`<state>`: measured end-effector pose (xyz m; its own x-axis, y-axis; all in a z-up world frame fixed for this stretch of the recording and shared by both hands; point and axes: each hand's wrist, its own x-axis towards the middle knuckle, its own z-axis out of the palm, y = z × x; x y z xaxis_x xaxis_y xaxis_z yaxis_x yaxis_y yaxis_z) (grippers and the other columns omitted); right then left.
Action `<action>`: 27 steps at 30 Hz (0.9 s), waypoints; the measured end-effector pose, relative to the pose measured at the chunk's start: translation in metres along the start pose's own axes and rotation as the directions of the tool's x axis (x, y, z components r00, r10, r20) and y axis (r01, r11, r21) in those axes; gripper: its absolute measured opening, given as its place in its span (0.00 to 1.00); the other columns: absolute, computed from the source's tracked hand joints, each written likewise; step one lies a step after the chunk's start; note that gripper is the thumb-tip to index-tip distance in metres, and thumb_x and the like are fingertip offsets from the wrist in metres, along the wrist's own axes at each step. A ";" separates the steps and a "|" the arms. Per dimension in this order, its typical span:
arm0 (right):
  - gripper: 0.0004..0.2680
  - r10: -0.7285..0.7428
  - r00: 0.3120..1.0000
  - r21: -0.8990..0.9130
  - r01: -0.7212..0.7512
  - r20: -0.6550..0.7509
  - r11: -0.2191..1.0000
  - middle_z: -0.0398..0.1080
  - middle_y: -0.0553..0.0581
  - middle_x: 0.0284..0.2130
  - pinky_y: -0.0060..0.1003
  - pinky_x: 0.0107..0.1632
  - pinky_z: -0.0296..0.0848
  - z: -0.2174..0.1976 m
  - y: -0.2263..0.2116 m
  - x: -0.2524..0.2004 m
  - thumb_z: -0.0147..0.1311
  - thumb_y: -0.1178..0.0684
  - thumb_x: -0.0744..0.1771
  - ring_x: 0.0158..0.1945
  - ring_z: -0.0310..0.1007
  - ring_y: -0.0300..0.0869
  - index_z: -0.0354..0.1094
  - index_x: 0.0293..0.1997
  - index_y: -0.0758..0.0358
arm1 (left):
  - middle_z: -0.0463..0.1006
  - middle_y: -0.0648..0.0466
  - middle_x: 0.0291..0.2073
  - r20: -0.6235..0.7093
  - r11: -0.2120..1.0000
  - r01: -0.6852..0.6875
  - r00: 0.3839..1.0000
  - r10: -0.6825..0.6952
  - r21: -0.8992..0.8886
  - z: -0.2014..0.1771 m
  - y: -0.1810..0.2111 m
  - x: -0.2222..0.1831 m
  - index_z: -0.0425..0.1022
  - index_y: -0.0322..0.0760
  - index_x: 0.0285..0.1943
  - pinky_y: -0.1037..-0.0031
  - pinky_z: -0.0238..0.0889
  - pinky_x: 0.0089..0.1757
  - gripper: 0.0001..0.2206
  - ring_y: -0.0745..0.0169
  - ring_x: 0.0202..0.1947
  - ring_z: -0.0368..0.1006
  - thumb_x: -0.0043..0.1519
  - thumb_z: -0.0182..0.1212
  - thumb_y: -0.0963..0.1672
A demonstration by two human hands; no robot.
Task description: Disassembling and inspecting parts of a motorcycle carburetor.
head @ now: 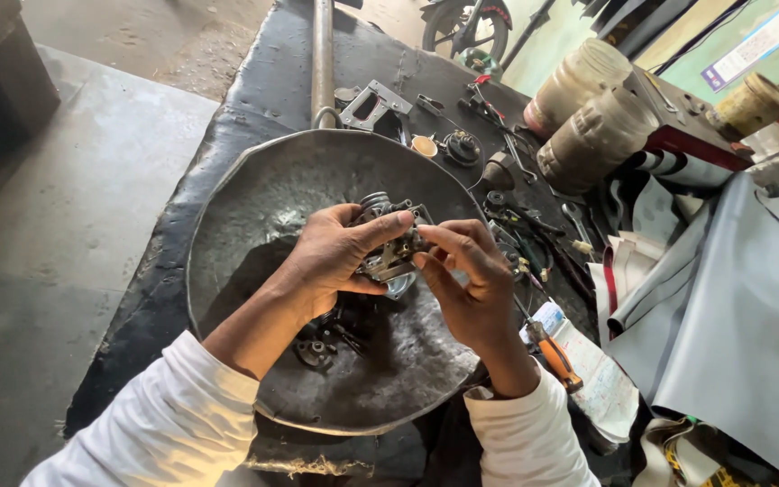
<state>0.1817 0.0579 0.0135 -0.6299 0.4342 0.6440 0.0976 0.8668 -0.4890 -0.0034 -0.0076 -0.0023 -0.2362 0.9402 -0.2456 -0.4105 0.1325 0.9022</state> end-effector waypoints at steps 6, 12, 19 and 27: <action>0.08 -0.011 1.000 -0.018 0.010 -0.025 1.000 0.72 0.52 0.44 0.30 0.43 0.71 -0.006 0.005 -0.001 0.64 0.61 0.67 0.39 0.72 0.34 0.75 0.51 0.61 | 0.83 0.44 0.39 -0.004 1.000 -0.002 1.000 0.002 0.015 0.001 0.001 -0.001 0.75 0.30 0.53 0.55 0.83 0.38 0.30 0.55 0.38 0.85 0.50 0.70 0.55; 0.09 -0.045 0.992 0.017 0.044 0.115 0.999 0.67 0.53 0.46 0.29 0.43 0.73 -0.010 0.003 0.003 0.65 0.64 0.65 0.46 0.72 0.36 0.74 0.49 0.60 | 0.84 0.47 0.38 -0.005 0.996 -0.034 0.999 0.034 0.082 0.004 0.002 -0.005 0.75 0.32 0.52 0.57 0.82 0.37 0.29 0.58 0.37 0.84 0.49 0.71 0.54; 0.09 0.013 0.981 0.056 -0.024 0.192 0.998 0.67 0.52 0.44 0.29 0.40 0.73 -0.020 0.010 0.003 0.67 0.64 0.64 0.41 0.72 0.34 0.73 0.45 0.59 | 0.84 0.48 0.36 0.049 0.992 -0.064 0.997 0.058 0.111 0.006 0.002 -0.005 0.76 0.30 0.50 0.65 0.82 0.32 0.25 0.61 0.33 0.84 0.51 0.72 0.52; 0.09 -0.045 0.971 0.059 0.032 0.234 0.998 0.66 0.52 0.46 0.31 0.45 0.74 -0.021 0.011 -0.002 0.68 0.62 0.64 0.40 0.73 0.33 0.74 0.46 0.60 | 0.83 0.47 0.36 0.076 0.983 -0.078 0.995 0.066 0.166 0.005 0.000 -0.002 0.77 0.30 0.48 0.64 0.81 0.30 0.24 0.60 0.32 0.83 0.50 0.73 0.51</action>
<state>0.1998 0.0718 0.0191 -0.7967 0.3252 0.5095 0.0315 0.8642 -0.5022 0.0011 -0.0082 0.0003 -0.1946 0.9681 -0.1579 -0.2393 0.1093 0.9648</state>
